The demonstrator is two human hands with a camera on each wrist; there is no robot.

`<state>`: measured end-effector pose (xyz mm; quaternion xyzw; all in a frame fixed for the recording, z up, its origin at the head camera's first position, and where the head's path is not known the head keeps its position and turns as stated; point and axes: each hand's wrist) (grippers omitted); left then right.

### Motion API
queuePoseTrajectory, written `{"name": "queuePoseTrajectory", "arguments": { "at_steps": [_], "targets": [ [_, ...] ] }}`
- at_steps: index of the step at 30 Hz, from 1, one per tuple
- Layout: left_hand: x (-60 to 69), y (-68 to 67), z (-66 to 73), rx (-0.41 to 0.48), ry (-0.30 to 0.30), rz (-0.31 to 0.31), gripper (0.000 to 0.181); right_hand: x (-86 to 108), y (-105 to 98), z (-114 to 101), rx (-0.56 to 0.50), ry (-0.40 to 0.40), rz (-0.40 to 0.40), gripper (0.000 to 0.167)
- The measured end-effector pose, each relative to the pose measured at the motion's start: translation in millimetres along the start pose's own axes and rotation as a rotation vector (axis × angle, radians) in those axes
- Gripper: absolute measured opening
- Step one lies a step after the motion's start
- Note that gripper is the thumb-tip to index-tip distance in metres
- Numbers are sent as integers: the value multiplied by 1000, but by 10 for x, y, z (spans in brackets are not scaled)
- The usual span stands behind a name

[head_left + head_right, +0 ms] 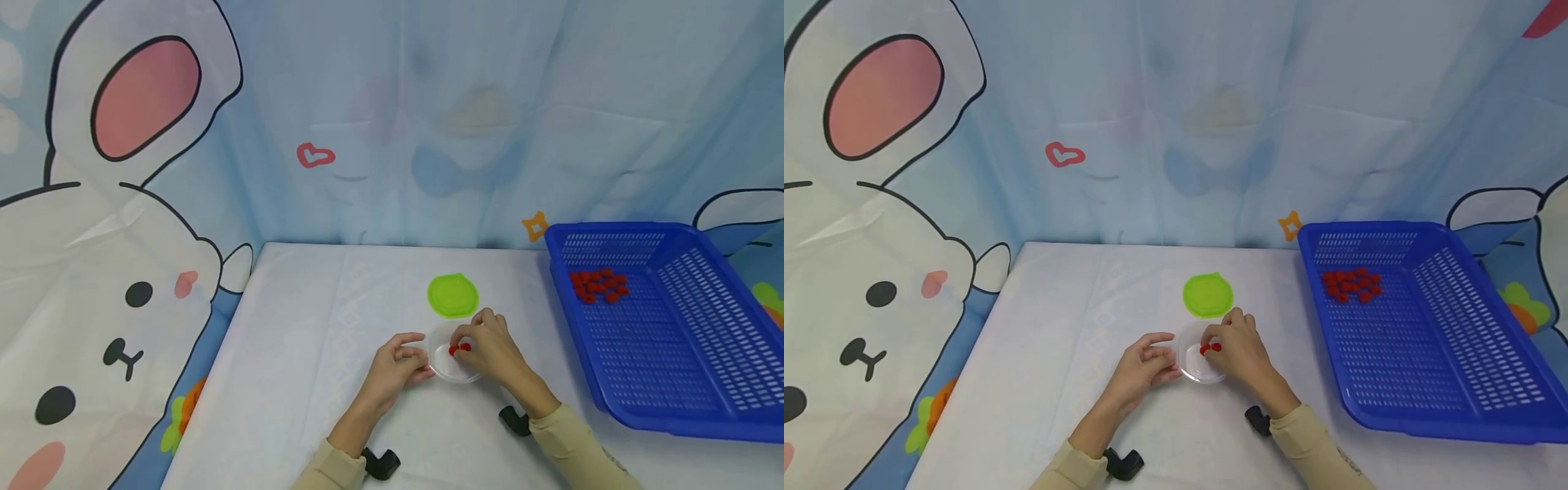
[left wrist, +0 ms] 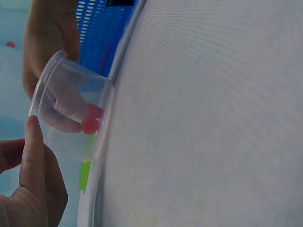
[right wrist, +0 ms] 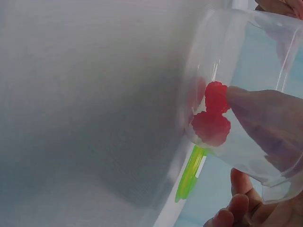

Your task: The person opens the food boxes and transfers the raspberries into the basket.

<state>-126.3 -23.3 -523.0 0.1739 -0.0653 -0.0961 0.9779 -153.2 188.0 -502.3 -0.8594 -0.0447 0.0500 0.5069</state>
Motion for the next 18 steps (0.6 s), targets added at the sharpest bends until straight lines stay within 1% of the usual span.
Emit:
{"name": "queuePoseTrajectory", "arguments": {
  "at_steps": [2,7,12,15,17,18],
  "targets": [
    [1,-1,2,1,-1,-5,39,-13,2,-1,6,-2,-19,19],
    [2,2,10,4,7,-9,39,-55,-3,-12,73,-21,-53,21],
    [10,8,13,4,6,-5,39,-77,-10,-22,117,-57,-46,19],
    [14,8,12,-3,7,-7,39,-89,-2,3,92,-72,-42,17],
    [14,3,9,-5,10,-8,39,-97,-1,32,31,-74,-57,16],
    [13,0,8,-6,10,-8,39,-102,-2,49,-16,-77,-67,16]
  ]
}}
Point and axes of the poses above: each hand's wrist, its own x-axis away from the middle knuckle, its own y-axis out of the palm, z = x × y, and after that the axes turned 10 degrees about y, right-handed
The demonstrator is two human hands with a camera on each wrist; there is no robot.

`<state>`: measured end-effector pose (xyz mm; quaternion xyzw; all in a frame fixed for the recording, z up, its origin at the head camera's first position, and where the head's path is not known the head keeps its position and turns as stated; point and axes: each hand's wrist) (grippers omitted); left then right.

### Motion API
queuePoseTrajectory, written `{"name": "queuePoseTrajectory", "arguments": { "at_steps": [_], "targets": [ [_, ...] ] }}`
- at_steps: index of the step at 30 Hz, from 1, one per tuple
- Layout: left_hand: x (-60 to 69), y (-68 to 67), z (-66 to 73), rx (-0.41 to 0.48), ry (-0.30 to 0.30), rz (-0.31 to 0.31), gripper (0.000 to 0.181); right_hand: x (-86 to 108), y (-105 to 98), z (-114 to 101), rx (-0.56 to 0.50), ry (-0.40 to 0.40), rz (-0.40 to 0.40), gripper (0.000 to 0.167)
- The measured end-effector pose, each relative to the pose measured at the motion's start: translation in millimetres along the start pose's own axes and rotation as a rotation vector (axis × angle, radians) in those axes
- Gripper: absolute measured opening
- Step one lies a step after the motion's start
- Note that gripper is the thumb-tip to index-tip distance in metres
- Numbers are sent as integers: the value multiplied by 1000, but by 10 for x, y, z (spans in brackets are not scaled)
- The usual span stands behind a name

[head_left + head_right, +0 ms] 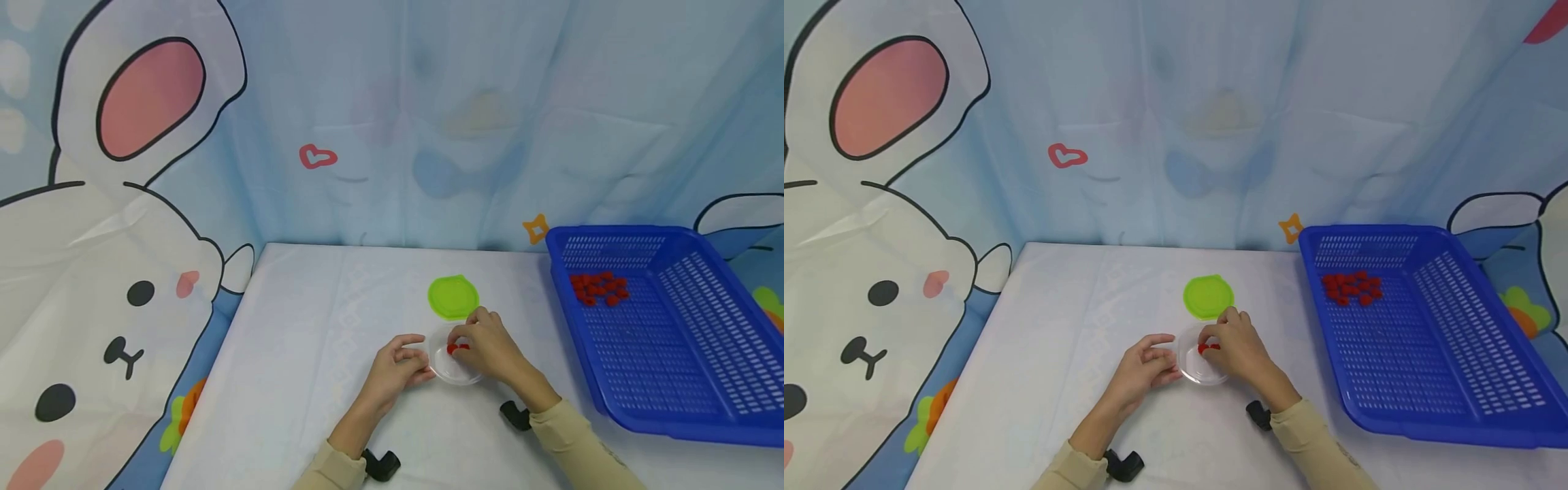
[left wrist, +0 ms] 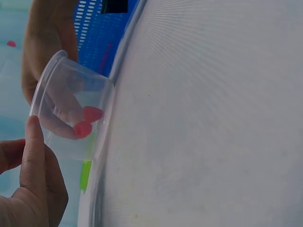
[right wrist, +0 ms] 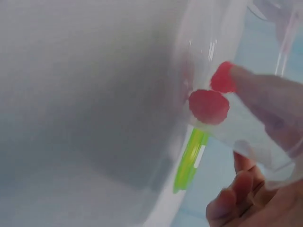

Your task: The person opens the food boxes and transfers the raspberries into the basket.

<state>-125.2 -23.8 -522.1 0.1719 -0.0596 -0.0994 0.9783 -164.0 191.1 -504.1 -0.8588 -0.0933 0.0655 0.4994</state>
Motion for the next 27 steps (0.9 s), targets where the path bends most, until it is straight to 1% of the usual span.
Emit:
{"name": "queuePoseTrajectory", "arguments": {
  "at_steps": [4,6,8,11,14,21,24,27],
  "targets": [
    [-4,-13,-20,-3,1,-4,39,1,15,115,-216,-17,-39,17],
    [-7,-18,-26,-2,5,-4,39,1,23,174,-304,-29,-57,18],
    [-9,-23,-29,0,5,-7,39,2,27,224,-371,-27,-75,17],
    [-11,-23,-25,0,-2,-8,39,13,12,262,-449,8,-100,15],
    [-15,-21,-24,-1,-6,-9,39,31,-17,270,-483,35,-101,15],
    [-18,-9,-19,-5,-14,1,38,82,-141,226,-495,48,-70,16],
    [-16,-6,-21,-5,-7,3,38,128,-247,184,-502,49,-49,15],
    [-16,-1,-17,-3,-5,6,38,187,-395,130,-474,46,-5,16]
  ]
}}
Point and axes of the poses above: each hand's wrist, its own x-axis away from the middle knuckle, its own y-axis out of the palm, z = x × y, and after that the axes turned 10 degrees about y, right-handed
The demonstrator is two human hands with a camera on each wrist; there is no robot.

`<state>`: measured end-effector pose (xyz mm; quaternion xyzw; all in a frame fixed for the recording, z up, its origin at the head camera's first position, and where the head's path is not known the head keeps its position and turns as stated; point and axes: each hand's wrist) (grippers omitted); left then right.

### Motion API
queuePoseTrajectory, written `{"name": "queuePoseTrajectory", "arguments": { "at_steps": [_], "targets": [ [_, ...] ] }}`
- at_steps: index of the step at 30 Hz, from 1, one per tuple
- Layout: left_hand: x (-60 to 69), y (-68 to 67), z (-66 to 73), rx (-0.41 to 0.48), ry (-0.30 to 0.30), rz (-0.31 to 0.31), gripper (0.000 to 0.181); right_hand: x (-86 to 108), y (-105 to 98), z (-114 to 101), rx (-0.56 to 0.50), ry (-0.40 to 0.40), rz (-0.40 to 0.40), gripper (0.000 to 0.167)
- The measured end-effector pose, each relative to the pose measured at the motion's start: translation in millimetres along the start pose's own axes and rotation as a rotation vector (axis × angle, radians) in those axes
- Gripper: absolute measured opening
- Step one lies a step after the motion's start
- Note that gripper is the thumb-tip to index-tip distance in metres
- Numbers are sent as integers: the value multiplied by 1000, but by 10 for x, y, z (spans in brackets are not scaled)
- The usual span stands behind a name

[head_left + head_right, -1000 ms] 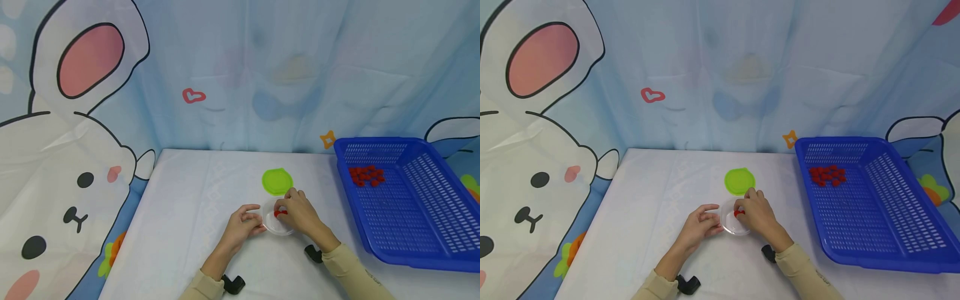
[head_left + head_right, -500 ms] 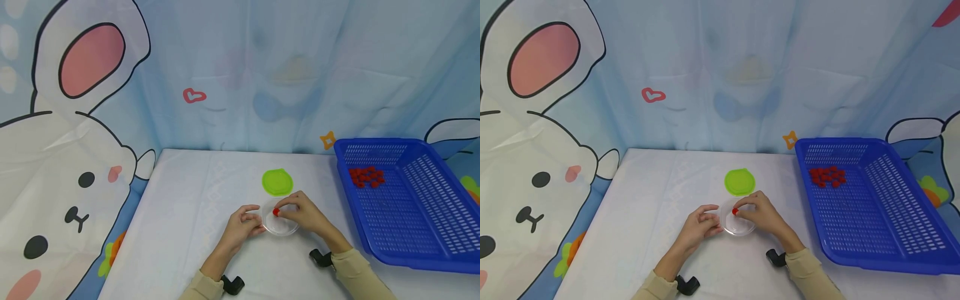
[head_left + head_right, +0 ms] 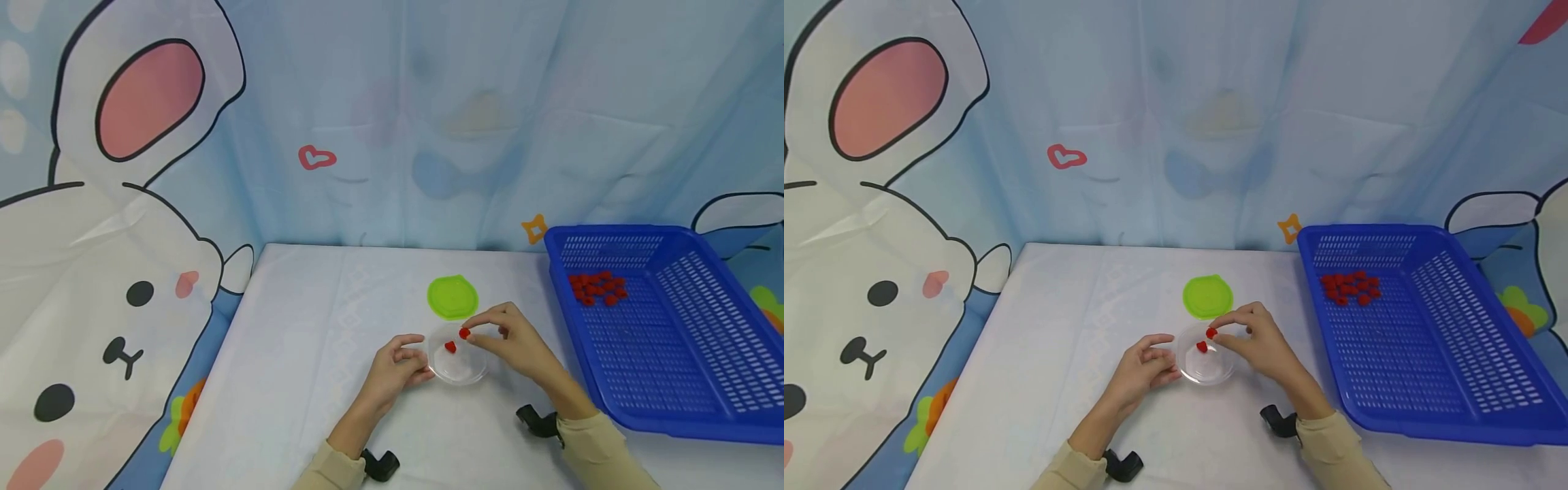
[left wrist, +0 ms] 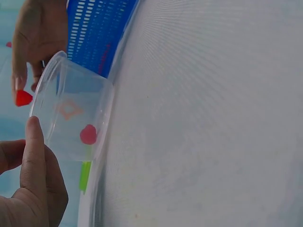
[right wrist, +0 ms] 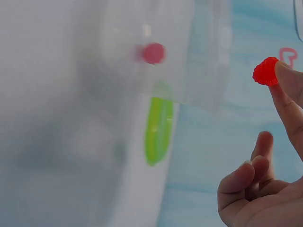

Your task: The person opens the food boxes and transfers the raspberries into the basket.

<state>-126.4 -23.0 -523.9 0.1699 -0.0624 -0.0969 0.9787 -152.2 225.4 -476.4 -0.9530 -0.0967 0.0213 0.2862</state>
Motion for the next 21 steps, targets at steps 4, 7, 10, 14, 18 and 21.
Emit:
{"name": "queuePoseTrajectory", "arguments": {
  "at_steps": [4,7,10,14,18,21],
  "targets": [
    [-2,4,0,6,-3,4,39,88,-190,-154,22,-2,51,17],
    [-3,7,2,8,-2,7,39,150,-369,-237,15,11,77,17],
    [-3,10,2,9,-5,8,40,202,-599,-290,16,37,107,19],
    [-3,13,-2,7,-12,7,42,229,-973,-283,59,94,161,25],
    [-5,15,1,0,-14,8,42,185,-1370,-152,103,209,219,39],
    [0,17,5,-1,-13,5,42,105,-1619,70,135,271,260,49]
  ]
}}
Point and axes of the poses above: each hand's wrist, its own x-axis away from the middle knuckle, its own y-axis out of the palm, z = x × y, and after that the axes turned 10 degrees about y, right-handed
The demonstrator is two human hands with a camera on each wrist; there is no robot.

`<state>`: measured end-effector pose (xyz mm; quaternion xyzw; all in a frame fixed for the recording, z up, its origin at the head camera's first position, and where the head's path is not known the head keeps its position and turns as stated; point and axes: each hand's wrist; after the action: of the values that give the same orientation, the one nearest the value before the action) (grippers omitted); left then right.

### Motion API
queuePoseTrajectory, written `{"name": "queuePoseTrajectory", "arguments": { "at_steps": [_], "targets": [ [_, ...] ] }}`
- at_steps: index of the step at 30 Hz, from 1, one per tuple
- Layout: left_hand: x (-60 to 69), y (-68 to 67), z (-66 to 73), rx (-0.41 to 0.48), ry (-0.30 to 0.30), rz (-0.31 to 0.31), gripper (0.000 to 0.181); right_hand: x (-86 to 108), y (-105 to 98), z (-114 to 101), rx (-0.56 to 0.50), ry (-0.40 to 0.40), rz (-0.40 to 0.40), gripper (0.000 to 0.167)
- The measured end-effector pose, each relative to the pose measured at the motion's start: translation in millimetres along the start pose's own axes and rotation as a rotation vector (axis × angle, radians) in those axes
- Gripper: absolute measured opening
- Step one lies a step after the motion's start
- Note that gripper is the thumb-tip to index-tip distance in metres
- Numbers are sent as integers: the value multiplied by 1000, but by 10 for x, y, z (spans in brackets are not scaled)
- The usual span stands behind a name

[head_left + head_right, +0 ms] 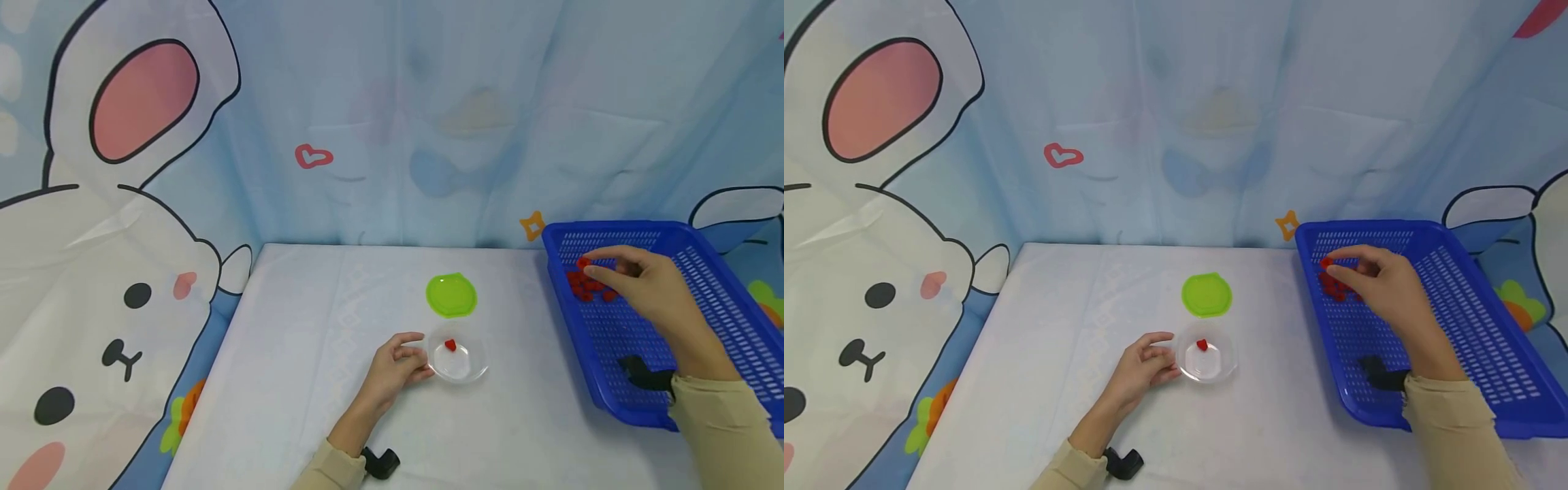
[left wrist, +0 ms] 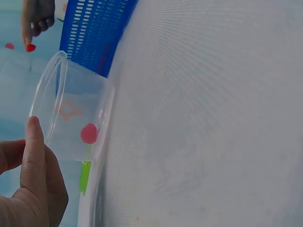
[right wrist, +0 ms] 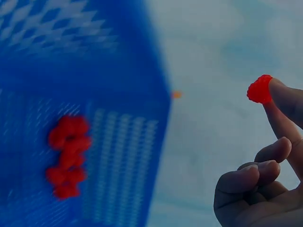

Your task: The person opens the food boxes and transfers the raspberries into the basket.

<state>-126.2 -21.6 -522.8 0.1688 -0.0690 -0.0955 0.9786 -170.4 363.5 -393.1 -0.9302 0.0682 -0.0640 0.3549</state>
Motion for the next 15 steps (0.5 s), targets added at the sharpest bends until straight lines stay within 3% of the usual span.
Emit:
{"name": "queuePoseTrajectory", "arguments": {
  "at_steps": [7,15],
  "targets": [
    [5,2,2,1,0,2,42,-444,-93,595,138,89,2,58],
    [3,2,9,-4,-2,1,43,-762,-49,1057,136,201,-178,58]
  ]
}}
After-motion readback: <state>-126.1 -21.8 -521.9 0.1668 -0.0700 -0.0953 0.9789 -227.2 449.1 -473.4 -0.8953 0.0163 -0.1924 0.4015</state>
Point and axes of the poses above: each hand's wrist, its own x-axis away from the middle knuckle, its own y-axis out of the palm, z = x × y, and after that the axes turned 10 degrees about y, right-handed
